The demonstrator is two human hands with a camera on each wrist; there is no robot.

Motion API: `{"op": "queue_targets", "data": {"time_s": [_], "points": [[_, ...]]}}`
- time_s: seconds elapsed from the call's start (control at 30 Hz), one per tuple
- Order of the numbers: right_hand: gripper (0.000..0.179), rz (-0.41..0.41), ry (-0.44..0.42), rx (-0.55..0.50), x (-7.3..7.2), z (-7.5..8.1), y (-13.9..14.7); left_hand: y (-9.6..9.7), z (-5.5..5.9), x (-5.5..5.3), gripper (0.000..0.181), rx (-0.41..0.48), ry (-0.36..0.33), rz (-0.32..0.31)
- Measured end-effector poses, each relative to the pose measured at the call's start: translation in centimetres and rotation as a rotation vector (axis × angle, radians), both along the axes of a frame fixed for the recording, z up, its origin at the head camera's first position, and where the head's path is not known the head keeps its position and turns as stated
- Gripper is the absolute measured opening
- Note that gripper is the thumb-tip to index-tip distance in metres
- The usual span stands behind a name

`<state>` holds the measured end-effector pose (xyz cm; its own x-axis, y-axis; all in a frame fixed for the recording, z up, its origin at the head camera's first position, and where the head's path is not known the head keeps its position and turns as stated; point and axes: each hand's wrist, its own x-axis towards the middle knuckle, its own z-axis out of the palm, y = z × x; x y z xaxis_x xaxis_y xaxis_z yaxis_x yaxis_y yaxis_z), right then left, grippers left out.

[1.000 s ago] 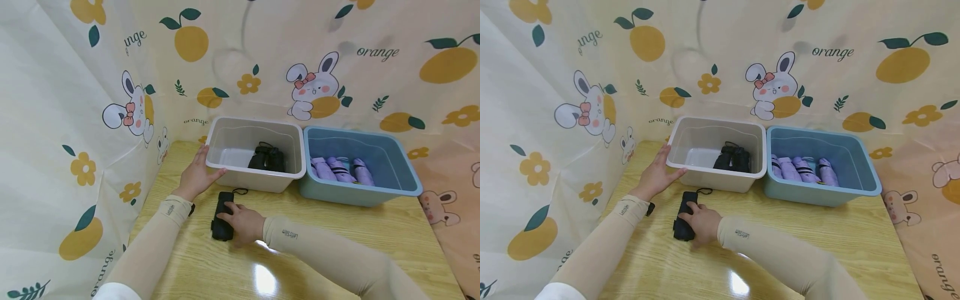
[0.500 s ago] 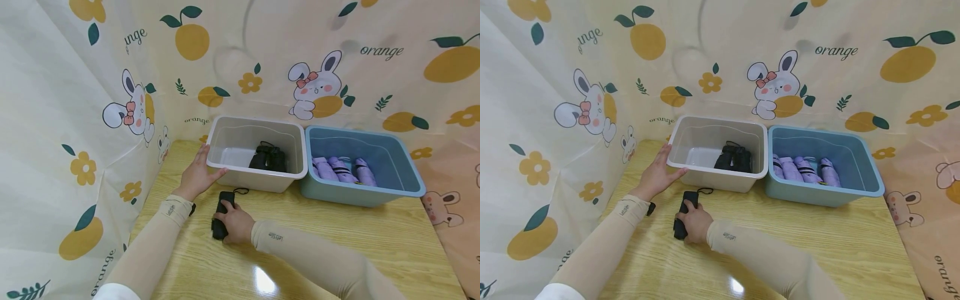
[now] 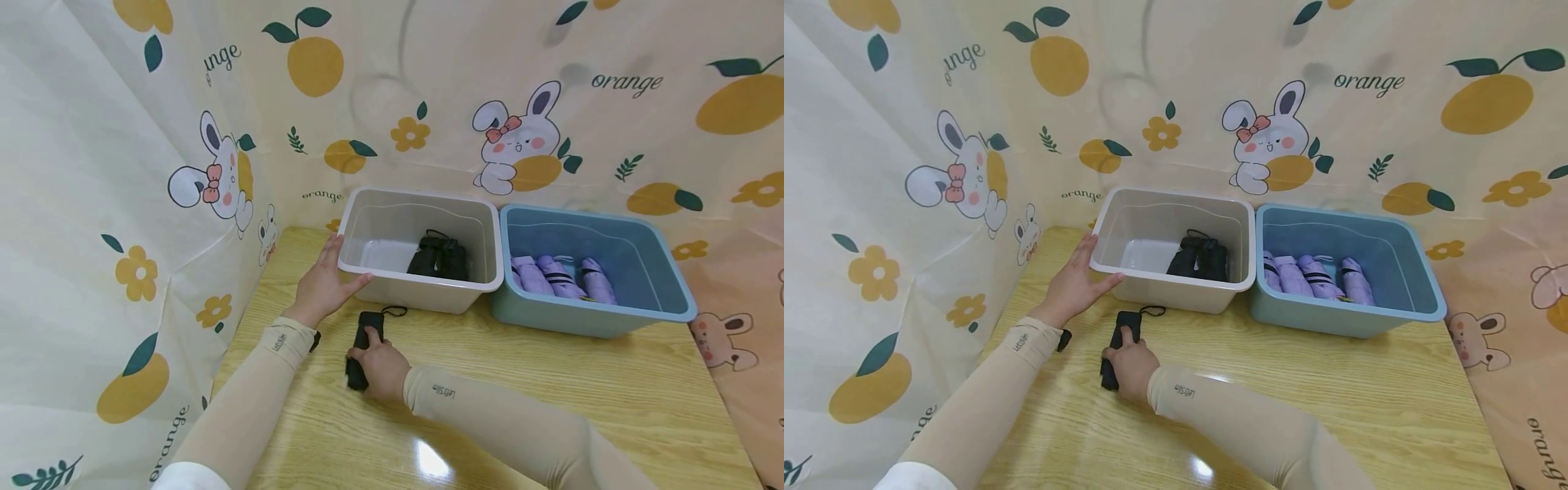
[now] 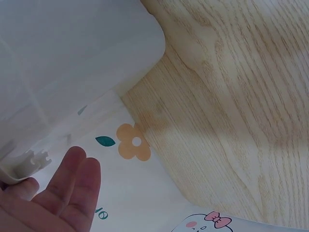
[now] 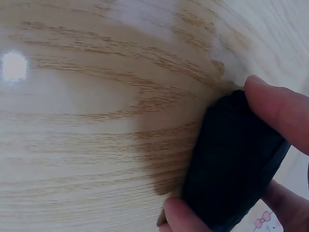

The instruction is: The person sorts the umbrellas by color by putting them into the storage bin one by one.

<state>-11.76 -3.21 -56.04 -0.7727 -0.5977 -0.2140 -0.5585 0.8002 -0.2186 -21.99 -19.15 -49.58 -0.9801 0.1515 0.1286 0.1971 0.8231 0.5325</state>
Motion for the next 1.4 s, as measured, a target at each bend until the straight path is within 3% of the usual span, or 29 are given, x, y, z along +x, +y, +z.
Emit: {"op": "queue_targets", "data": {"time_s": [0.4, 0.73, 1.1, 1.4], "points": [[0.075, -0.034, -0.010, -0.025, 0.26, 0.15, -0.10, -0.06, 0.03, 0.07, 0.104, 0.009, 0.009, -0.006], [0.072, 0.000, 0.003, 0.027, 0.23, 0.47, -0.20, 0.03, -0.02, 0.04, 0.105, 0.009, 0.005, -0.007], [0.070, -0.043, 0.024, -0.024, 0.07, 0.11, -0.53, -0.15, 0.21, 0.16, 0.106, 0.012, -0.004, -0.004], [0.069, -0.071, -0.012, -0.090, 0.40, 0.53, 0.13, -0.14, 0.32, 0.18, 0.105, 0.015, -0.002, -0.010]]}}
